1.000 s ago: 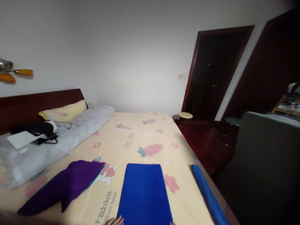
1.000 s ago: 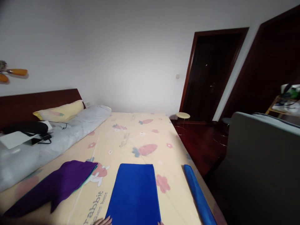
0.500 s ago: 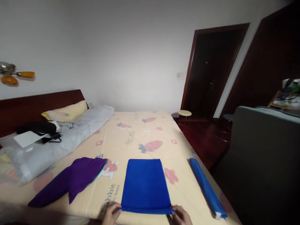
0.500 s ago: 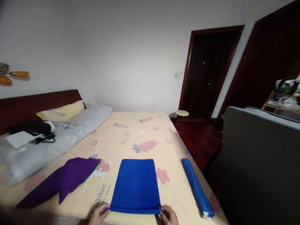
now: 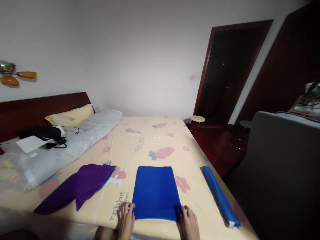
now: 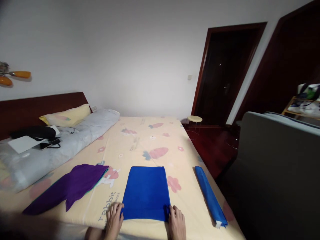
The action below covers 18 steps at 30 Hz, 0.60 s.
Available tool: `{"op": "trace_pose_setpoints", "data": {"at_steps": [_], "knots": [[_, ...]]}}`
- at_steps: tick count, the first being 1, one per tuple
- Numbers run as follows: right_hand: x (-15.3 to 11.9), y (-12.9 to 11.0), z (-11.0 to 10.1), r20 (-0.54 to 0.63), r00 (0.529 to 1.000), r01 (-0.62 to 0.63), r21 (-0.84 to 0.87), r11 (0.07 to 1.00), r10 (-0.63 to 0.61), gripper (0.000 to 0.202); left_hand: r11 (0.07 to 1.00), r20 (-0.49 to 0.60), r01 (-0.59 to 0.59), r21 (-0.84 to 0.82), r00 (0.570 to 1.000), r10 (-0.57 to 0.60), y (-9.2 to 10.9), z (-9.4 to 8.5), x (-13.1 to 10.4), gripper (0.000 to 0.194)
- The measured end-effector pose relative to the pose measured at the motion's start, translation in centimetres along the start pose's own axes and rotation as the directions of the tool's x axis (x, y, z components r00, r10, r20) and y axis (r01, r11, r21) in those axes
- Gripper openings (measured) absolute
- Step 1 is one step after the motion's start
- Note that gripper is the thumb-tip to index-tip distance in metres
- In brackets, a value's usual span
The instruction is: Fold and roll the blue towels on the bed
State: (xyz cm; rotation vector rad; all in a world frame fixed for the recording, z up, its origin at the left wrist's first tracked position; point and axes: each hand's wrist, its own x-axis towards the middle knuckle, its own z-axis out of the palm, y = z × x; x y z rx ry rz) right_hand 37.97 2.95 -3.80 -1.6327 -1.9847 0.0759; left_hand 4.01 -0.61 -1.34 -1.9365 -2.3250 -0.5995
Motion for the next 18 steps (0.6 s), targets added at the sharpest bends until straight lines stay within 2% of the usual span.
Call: {"op": "trace_pose_setpoints", "data": {"at_steps": [3, 4, 7, 10, 12, 14, 16, 18], "knots": [[-0.5, 0.1, 0.0, 0.069, 0.988, 0.139, -0.032, 0.99, -0.137, 0.052, 0.999, 0.144, -0.045, 0.01, 0.989, 0.043, 0.6, -0.9, -0.5, 0.04], [-0.4, -0.2, -0.4, 0.085, 0.985, 0.152, -0.04, 0.988, -0.148, 0.049, 0.999, 0.163, -0.041, 0.012, 0.986, 0.038, 0.9, -1.3, -0.6, 0.037], [0.4, -2.2, -1.4, 0.062, 0.997, 0.058, -0.093, 0.994, -0.052, 0.02, 0.997, 0.118, 0.001, 0.075, 0.993, -0.009, 2.7, -2.3, -0.5, 0.03], [1.4, -4.5, -1.3, 0.022, 1.0, -0.017, -0.189, 0.982, 0.021, 0.038, 0.978, 0.094, 0.063, 0.198, 0.992, -0.083, 5.0, -2.6, -0.3, 0.047], [1.6, -5.3, -0.1, -0.018, 0.999, -0.039, -0.256, 0.966, 0.036, 0.048, 0.961, 0.105, 0.103, 0.256, 0.986, -0.134, 6.1, -2.2, -0.2, 0.055], [1.3, -5.3, 1.4, -0.065, 0.998, -0.037, -0.289, 0.957, 0.019, 0.05, 0.953, 0.096, 0.107, 0.282, 0.986, -0.139, 6.5, -1.4, -0.3, 0.054], [0.8, -4.7, 2.7, -0.096, 0.995, 0.0, -0.279, 0.96, -0.027, 0.041, 0.963, 0.074, 0.054, 0.265, 0.994, -0.077, 6.2, -0.4, -0.5, 0.045], [0.2, -4.0, 3.3, -0.065, 0.989, 0.114, -0.226, 0.967, -0.132, 0.037, 0.978, 0.079, -0.068, 0.199, 0.995, 0.053, 5.5, 0.6, -0.7, 0.035]]}}
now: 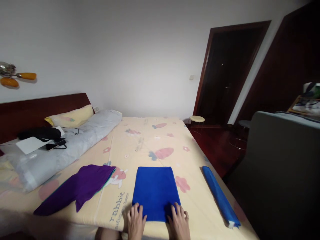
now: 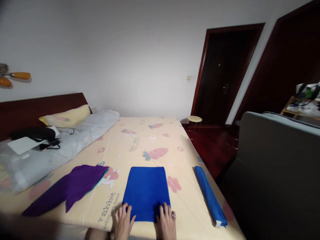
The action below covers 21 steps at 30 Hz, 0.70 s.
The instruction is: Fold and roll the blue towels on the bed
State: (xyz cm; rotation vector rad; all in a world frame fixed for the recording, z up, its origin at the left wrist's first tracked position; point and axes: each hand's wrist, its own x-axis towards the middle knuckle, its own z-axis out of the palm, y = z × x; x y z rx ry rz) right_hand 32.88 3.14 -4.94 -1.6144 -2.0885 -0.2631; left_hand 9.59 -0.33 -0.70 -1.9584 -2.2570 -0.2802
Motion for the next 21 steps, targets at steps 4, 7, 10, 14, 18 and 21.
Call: {"op": "trace_pose_setpoints", "data": {"at_steps": [4, 7, 10, 14, 18, 21], "knots": [[-0.6, 1.5, -0.8, 0.086, 0.966, 0.225, 0.19, 0.956, -0.245, 0.039, 0.951, -0.014, -0.283, -0.125, 0.959, 0.283, -1.7, 1.6, -0.6, 0.043], [-0.8, 3.3, -2.0, 0.101, 0.958, 0.234, 0.259, 0.937, -0.267, 0.04, 0.908, -0.075, -0.391, -0.152, 0.92, 0.384, -3.9, 2.0, -1.0, 0.05], [-1.2, 5.1, -2.8, 0.11, 0.945, 0.266, 0.29, 0.919, -0.308, 0.049, 0.902, -0.158, -0.411, -0.133, 0.907, 0.39, -6.5, 2.2, -1.2, 0.053], [-0.8, 5.8, -3.4, 0.149, 0.939, 0.25, 0.326, 0.912, -0.311, 0.043, 0.921, -0.191, -0.371, -0.118, 0.919, 0.345, -8.4, 1.6, -1.0, 0.053], [0.9, 4.8, -4.6, 0.195, 0.961, 0.11, 0.385, 0.916, -0.197, 0.032, 0.917, -0.149, -0.345, -0.2, 0.936, 0.319, -8.3, -0.1, 0.1, 0.05], [2.5, 4.5, -5.4, 0.237, 0.97, -0.066, 0.436, 0.898, -0.044, 0.033, 0.914, -0.094, -0.263, -0.308, 0.965, 0.246, -7.9, -1.1, 1.7, 0.036]]}}
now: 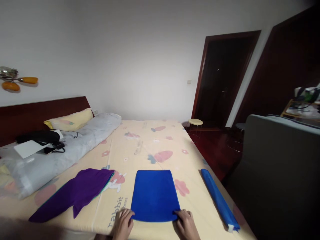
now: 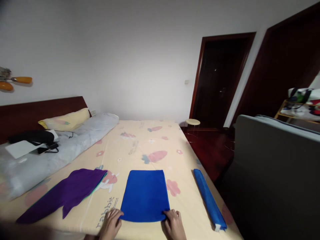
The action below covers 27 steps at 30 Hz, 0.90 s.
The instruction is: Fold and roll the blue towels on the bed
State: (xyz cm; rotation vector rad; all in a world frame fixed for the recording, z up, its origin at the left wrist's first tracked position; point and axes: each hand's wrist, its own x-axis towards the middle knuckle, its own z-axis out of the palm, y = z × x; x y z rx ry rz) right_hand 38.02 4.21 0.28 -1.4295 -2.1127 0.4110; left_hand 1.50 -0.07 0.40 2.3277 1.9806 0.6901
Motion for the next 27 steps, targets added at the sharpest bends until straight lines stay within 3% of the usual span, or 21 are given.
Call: {"op": "trace_pose_setpoints", "data": {"at_steps": [4, 8, 10, 12, 15, 17, 20, 24, 27], "knots": [[2.1, 0.5, -0.6, -0.066, 0.983, -0.174, -0.022, 0.985, 0.172, 0.035, 0.981, 0.046, 0.195, -0.026, 0.98, -0.193, -0.2, -0.1, 2.7, 0.033], [3.2, 0.3, 0.1, -0.188, 0.977, -0.142, -0.232, 0.962, 0.099, 0.031, 0.93, -0.002, 0.338, 0.147, 0.94, -0.342, 1.3, 0.6, 4.4, 0.038], [3.3, -1.1, 1.3, -0.189, 0.982, -0.041, -0.281, 0.959, -0.014, 0.035, 0.919, 0.016, 0.337, 0.207, 0.938, -0.347, 3.2, 1.6, 4.7, 0.043], [3.2, -3.3, 3.1, -0.166, 0.981, 0.051, -0.276, 0.96, -0.1, 0.036, 0.942, 0.114, 0.281, 0.181, 0.946, -0.304, 5.9, 3.2, 4.8, 0.046], [3.3, -6.8, 5.7, -0.144, 0.985, 0.06, -0.204, 0.977, -0.091, 0.029, 0.976, 0.252, 0.202, 0.078, 0.944, -0.215, 9.7, 5.8, 4.6, 0.049], [3.2, -7.9, 6.5, -0.133, 0.989, 0.04, -0.173, 0.984, -0.064, 0.028, 0.984, 0.307, 0.173, 0.051, 0.935, -0.18, 10.8, 6.8, 4.3, 0.051], [2.6, -6.0, 5.7, -0.14, 0.986, 0.053, -0.217, 0.975, -0.085, 0.03, 0.983, 0.309, 0.167, 0.079, 0.933, -0.183, 8.9, 6.3, 3.5, 0.052], [1.0, -0.6, 2.8, -0.139, 0.974, 0.135, -0.286, 0.949, -0.18, 0.033, 0.966, 0.206, 0.203, 0.157, 0.95, -0.233, 3.4, 3.0, 2.3, 0.049], [0.2, 1.4, 1.7, -0.102, 0.967, 0.191, -0.314, 0.93, -0.233, 0.035, 0.977, 0.212, 0.116, 0.181, 0.965, -0.154, 1.2, 1.0, 2.1, 0.052]]}}
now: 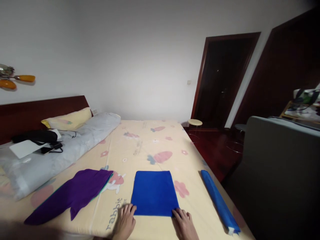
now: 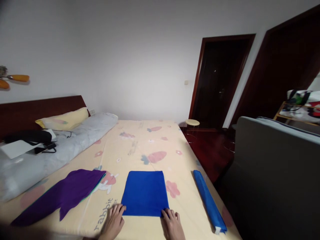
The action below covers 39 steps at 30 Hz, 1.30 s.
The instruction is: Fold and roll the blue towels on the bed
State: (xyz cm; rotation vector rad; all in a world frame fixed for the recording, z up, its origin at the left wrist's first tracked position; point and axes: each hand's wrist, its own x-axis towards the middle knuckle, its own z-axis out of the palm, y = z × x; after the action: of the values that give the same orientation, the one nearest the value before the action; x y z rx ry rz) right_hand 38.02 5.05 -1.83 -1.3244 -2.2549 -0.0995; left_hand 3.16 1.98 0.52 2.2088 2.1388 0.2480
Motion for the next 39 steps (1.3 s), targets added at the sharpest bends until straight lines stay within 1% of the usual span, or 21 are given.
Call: {"op": "trace_pose_setpoints", "data": {"at_steps": [2, 5, 7, 9, 12, 14, 16, 18, 21, 23, 25, 27, 28, 30, 31, 32, 34, 36, 37, 38, 39], "knots": [[0.0, -0.1, 0.1, -0.013, 1.0, -0.029, -0.018, 0.999, 0.029, 0.032, 0.999, 0.008, -0.033, 0.031, 0.999, 0.033, -0.1, -0.7, 0.2, 0.054], [0.7, -0.7, 0.4, -0.042, 0.997, -0.07, -0.024, 0.997, 0.069, 0.025, 0.997, -0.002, -0.01, 0.071, 1.0, 0.01, 0.7, -1.2, 0.7, 0.051], [1.1, -0.8, 0.2, -0.042, 0.997, -0.06, -0.012, 0.998, 0.059, 0.022, 0.997, -0.031, 0.008, 0.082, 1.0, -0.006, 0.9, -1.3, 0.9, 0.045], [1.3, -0.6, -0.5, -0.022, 0.999, -0.034, 0.019, 0.999, 0.035, 0.02, 0.998, -0.091, -0.016, 0.056, 0.996, 0.021, 0.8, -1.5, 0.6, 0.042], [1.2, -0.3, -2.2, 0.024, 0.999, -0.043, 0.1, 0.994, 0.041, 0.018, 0.995, -0.205, -0.093, -0.04, 0.975, 0.083, 0.3, -1.7, -0.6, 0.041], [0.9, -0.3, -3.3, 0.068, 0.996, -0.068, 0.165, 0.984, 0.057, 0.018, 0.989, -0.255, -0.098, -0.111, 0.965, 0.067, 0.2, -1.7, -1.7, 0.036], [0.5, -0.4, -4.3, 0.135, 0.987, -0.116, 0.231, 0.966, 0.086, 0.018, 0.976, -0.26, -0.069, -0.204, 0.966, 0.014, 0.2, -1.3, -2.7, 0.031], [0.4, -0.3, -4.8, 0.202, 0.969, -0.2, 0.284, 0.938, 0.145, 0.017, 0.945, -0.238, -0.049, -0.324, 0.971, -0.031, 0.1, -0.7, -3.2, 0.029], [0.6, 0.0, -4.8, 0.242, 0.939, -0.311, 0.302, 0.901, 0.244, 0.022, 0.879, -0.234, -0.012, -0.477, 0.966, -0.114, -0.2, 0.5, -2.7, 0.028], [0.9, 0.4, -4.3, 0.224, 0.936, -0.326, 0.274, 0.905, 0.27, 0.027, 0.858, -0.243, 0.03, -0.513, 0.953, -0.179, -0.5, 1.1, -1.8, 0.03], [1.3, 0.6, -3.4, 0.166, 0.939, -0.333, 0.211, 0.919, 0.302, 0.031, 0.872, -0.243, 0.081, -0.483, 0.944, -0.223, -0.6, 1.3, -0.8, 0.033], [1.5, 0.4, -2.5, 0.062, 0.938, -0.345, 0.132, 0.929, 0.34, 0.033, 0.912, -0.258, 0.142, -0.385, 0.932, -0.254, -0.2, 1.3, 0.0, 0.034], [1.6, 0.0, -2.0, 0.006, 0.938, -0.346, 0.1, 0.933, 0.348, 0.035, 0.933, -0.274, 0.17, -0.317, 0.926, -0.262, 0.3, 1.3, 0.3, 0.036], [1.9, -1.6, -1.2, -0.066, 0.948, -0.306, 0.071, 0.949, 0.311, 0.038, 0.961, -0.291, 0.197, -0.192, 0.924, -0.247, 2.0, 1.4, 0.5, 0.039], [2.0, -2.6, -0.8, -0.07, 0.962, -0.259, 0.074, 0.963, 0.264, 0.038, 0.971, -0.277, 0.183, -0.152, 0.936, -0.22, 3.2, 1.5, 0.6, 0.042], [2.2, -3.9, -0.5, -0.053, 0.977, -0.201, 0.087, 0.976, 0.206, 0.038, 0.98, -0.24, 0.148, -0.132, 0.955, -0.177, 4.6, 1.8, 0.6, 0.045], [2.7, -6.4, 0.2, 0.009, 0.995, -0.095, 0.128, 0.987, 0.095, 0.036, 0.99, -0.109, 0.043, -0.134, 0.992, -0.058, 7.4, 2.6, 0.6, 0.049], [3.0, -8.2, 0.9, 0.064, 0.997, -0.053, 0.154, 0.987, 0.043, 0.035, 0.989, 0.032, -0.026, -0.148, 0.999, 0.031, 9.5, 3.3, 0.6, 0.052], [3.0, -8.6, 1.1, 0.079, 0.996, -0.053, 0.154, 0.987, 0.041, 0.035, 0.988, 0.087, -0.031, -0.15, 0.995, 0.044, 10.0, 3.6, 0.6, 0.054], [2.9, -8.5, 1.3, 0.082, 0.996, -0.058, 0.145, 0.988, 0.046, 0.035, 0.989, 0.124, -0.018, -0.148, 0.992, 0.037, 10.1, 3.7, 0.5, 0.055], [2.7, -7.9, 1.4, 0.074, 0.996, -0.065, 0.13, 0.989, 0.055, 0.035, 0.989, 0.141, 0.004, -0.145, 0.99, 0.017, 9.7, 3.7, 0.4, 0.056]]}}
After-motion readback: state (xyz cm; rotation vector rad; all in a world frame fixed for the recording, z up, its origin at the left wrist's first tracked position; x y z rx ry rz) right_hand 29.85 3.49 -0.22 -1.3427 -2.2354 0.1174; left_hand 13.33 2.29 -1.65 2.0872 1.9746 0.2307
